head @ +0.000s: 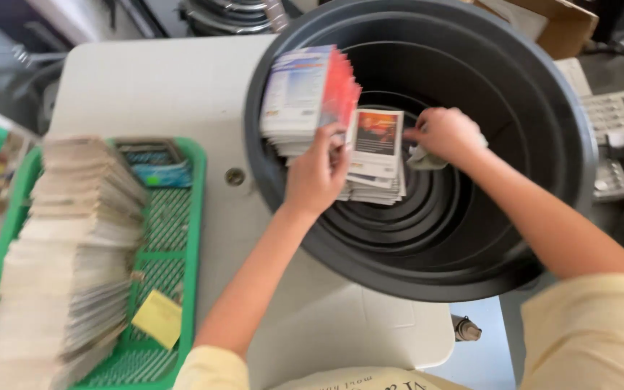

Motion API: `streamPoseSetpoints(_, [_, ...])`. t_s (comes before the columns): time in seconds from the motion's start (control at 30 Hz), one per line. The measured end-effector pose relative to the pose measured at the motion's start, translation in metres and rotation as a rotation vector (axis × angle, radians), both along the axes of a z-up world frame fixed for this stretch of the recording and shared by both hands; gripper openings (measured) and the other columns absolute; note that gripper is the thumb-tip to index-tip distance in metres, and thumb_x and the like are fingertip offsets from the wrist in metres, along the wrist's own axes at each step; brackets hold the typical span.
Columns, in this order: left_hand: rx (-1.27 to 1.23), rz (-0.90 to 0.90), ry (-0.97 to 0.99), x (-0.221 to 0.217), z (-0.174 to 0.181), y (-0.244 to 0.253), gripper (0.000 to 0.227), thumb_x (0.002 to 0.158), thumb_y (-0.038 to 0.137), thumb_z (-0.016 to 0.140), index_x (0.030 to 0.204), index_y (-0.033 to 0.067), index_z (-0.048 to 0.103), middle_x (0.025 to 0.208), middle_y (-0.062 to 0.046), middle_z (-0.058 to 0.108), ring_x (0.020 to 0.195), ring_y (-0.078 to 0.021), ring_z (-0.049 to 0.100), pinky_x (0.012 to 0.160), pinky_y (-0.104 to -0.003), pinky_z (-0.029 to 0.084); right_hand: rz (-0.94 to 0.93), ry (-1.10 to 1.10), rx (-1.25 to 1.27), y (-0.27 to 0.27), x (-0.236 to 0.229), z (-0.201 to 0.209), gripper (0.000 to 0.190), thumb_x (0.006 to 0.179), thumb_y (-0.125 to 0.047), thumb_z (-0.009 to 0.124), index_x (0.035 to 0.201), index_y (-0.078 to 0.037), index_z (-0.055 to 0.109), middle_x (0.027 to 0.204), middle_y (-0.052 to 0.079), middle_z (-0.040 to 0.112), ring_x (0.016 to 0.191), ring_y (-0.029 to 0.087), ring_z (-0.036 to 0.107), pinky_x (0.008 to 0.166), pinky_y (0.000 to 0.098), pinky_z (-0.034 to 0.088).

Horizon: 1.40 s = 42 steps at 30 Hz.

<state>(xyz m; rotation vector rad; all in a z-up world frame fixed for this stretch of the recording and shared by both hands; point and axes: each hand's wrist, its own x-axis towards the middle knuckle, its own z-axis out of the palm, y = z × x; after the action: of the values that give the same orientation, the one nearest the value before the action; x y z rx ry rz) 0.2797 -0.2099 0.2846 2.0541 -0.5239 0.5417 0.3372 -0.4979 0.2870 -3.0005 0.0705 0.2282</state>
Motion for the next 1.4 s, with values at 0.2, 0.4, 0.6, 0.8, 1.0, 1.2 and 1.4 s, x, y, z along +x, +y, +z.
streamPoseSetpoints(0.2, [-0.403, -0.068, -0.182, -0.077, 0.015, 0.087, 0.027, 0.096, 0.0, 0.067, 0.12, 0.0067, 0.055, 0.079, 0.0, 0.059, 0.063, -0.0142, 0.053, 0.06, -0.027, 0.046, 0.559, -0.746, 0.124, 0.201, -0.067, 0.136, 0.013, 0.102, -0.012, 0.086, 0.101, 0.0, 0.082, 0.076, 0.012, 0.068, 0.055, 0.027, 0.055, 0.055, 0.0379, 0.043])
streamPoseSetpoints(0.4, [-0.226, 0.281, -0.108, -0.143, -0.066, 0.262, 0.024, 0.091, 0.011, 0.07, 0.115, 0.0117, 0.066, 0.079, -0.006, 0.074, 0.063, -0.0232, 0.072, 0.057, -0.032, 0.059, 0.606, -0.384, -0.287, 0.441, 0.022, -0.02, 0.036, 0.093, -0.019, 0.056, 0.127, -0.027, 0.065, 0.113, 0.003, 0.07, 0.074, 0.03, 0.075, 0.057, 0.0528, 0.059])
streamPoseSetpoints(0.6, [0.225, 0.458, -0.088, -0.185, -0.155, 0.386, 0.018, 0.093, 0.015, 0.067, 0.11, 0.0128, 0.066, 0.075, -0.003, 0.074, 0.054, -0.0203, 0.07, 0.051, -0.033, 0.057, 0.543, -0.229, -0.214, 0.578, 0.023, -0.095, 0.071, 0.098, -0.001, 0.051, 0.164, -0.005, 0.025, 0.154, 0.026, 0.035, 0.106, 0.041, 0.069, 0.074, 0.0561, 0.064])
streamPoseSetpoints(0.8, [0.315, 0.178, -0.228, -0.175, -0.172, 0.365, 0.022, 0.088, 0.019, 0.062, 0.11, 0.016, 0.064, 0.078, -0.004, 0.064, 0.058, -0.0266, 0.068, 0.054, -0.04, 0.055, 0.402, -0.273, -0.178, 0.587, 0.039, -0.135, 0.081, 0.094, 0.008, 0.057, 0.166, -0.004, 0.021, 0.156, 0.03, 0.028, 0.107, 0.038, 0.067, 0.069, 0.0484, 0.063])
streamPoseSetpoints(1.0, [0.343, 0.179, -0.333, -0.174, -0.168, 0.361, 0.017, 0.092, 0.02, 0.055, 0.107, 0.019, 0.063, 0.079, 0.002, 0.056, 0.062, -0.0177, 0.068, 0.059, -0.031, 0.055, 0.468, -0.483, -0.176, 0.574, 0.016, -0.14, 0.072, 0.095, 0.004, 0.065, 0.161, -0.004, 0.038, 0.157, 0.027, 0.029, 0.104, 0.033, 0.068, 0.064, 0.0384, 0.062])
streamPoseSetpoints(1.2, [0.301, 0.38, -0.271, -0.163, -0.198, 0.358, 0.035, 0.089, 0.029, 0.064, 0.124, 0.0208, 0.064, 0.106, -0.002, 0.067, 0.093, -0.0206, 0.073, 0.075, -0.034, 0.058, 0.471, -0.81, 0.08, 0.522, 0.016, -0.152, 0.018, 0.091, -0.038, 0.076, 0.1, -0.029, 0.064, 0.082, -0.01, 0.065, 0.083, 0.016, 0.066, 0.072, 0.0291, 0.057])
streamPoseSetpoints(1.4, [-0.131, 0.407, 0.084, -0.174, -0.11, 0.372, 0.061, 0.103, 0.021, 0.063, 0.151, -0.0021, 0.033, 0.125, -0.027, 0.048, 0.102, -0.0495, 0.064, 0.073, -0.056, 0.059, 0.121, -0.554, 0.658, 0.425, -0.122, -0.058, 0.017, 0.096, -0.029, 0.084, 0.102, -0.023, 0.069, 0.093, -0.005, 0.074, 0.094, 0.017, 0.071, 0.088, 0.0334, 0.054])
